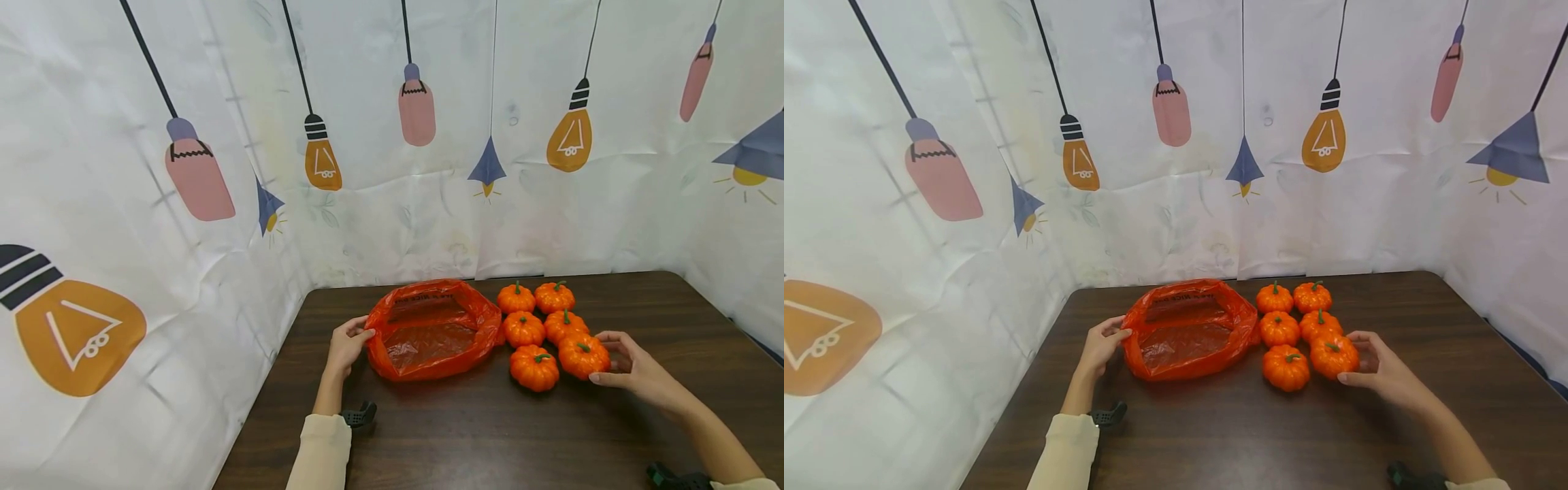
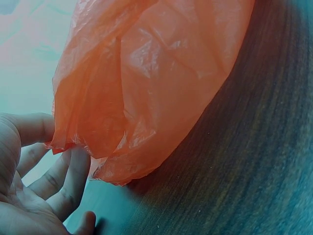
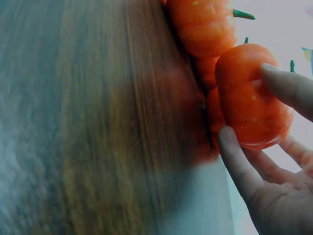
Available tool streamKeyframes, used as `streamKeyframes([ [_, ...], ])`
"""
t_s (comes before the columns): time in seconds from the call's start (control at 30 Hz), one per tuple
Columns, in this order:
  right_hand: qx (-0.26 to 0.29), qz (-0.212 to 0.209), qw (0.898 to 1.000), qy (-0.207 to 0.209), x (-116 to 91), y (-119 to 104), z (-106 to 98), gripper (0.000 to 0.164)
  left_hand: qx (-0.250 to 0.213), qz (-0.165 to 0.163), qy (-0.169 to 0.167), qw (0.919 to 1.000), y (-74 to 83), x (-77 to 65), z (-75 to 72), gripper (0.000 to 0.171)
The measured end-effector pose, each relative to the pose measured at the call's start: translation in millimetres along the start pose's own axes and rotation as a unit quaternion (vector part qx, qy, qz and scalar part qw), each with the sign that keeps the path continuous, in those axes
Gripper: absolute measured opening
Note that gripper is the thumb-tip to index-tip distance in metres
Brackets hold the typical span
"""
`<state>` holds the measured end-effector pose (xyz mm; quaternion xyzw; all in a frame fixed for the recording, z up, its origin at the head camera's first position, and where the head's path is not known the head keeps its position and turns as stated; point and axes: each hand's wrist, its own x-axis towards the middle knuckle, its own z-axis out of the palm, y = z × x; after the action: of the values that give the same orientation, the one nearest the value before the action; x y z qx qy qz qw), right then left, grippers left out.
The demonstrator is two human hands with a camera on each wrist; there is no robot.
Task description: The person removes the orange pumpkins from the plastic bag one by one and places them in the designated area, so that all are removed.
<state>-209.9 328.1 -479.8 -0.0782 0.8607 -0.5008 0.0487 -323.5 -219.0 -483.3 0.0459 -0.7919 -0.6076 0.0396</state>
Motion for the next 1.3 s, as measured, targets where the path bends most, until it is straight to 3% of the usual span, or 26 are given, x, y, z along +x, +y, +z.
streamKeyframes([
  [0.4,-0.022,0.007,1.0,-0.02,2.2,6.4,-2.2,0.071,0.007,-0.001,0.002,1.0,0.8,-1.3,0.1,0.036],
  [0.7,-0.076,-0.009,0.997,-0.019,3.8,9.2,-4.9,0.068,0.007,0.001,0.002,1.0,0.5,-1.8,0.8,0.037],
  [1.3,-0.034,-0.01,0.998,-0.056,4.6,8.7,-6.0,0.067,0.001,0.0,0.002,1.0,0.1,-1.4,1.0,0.037],
])
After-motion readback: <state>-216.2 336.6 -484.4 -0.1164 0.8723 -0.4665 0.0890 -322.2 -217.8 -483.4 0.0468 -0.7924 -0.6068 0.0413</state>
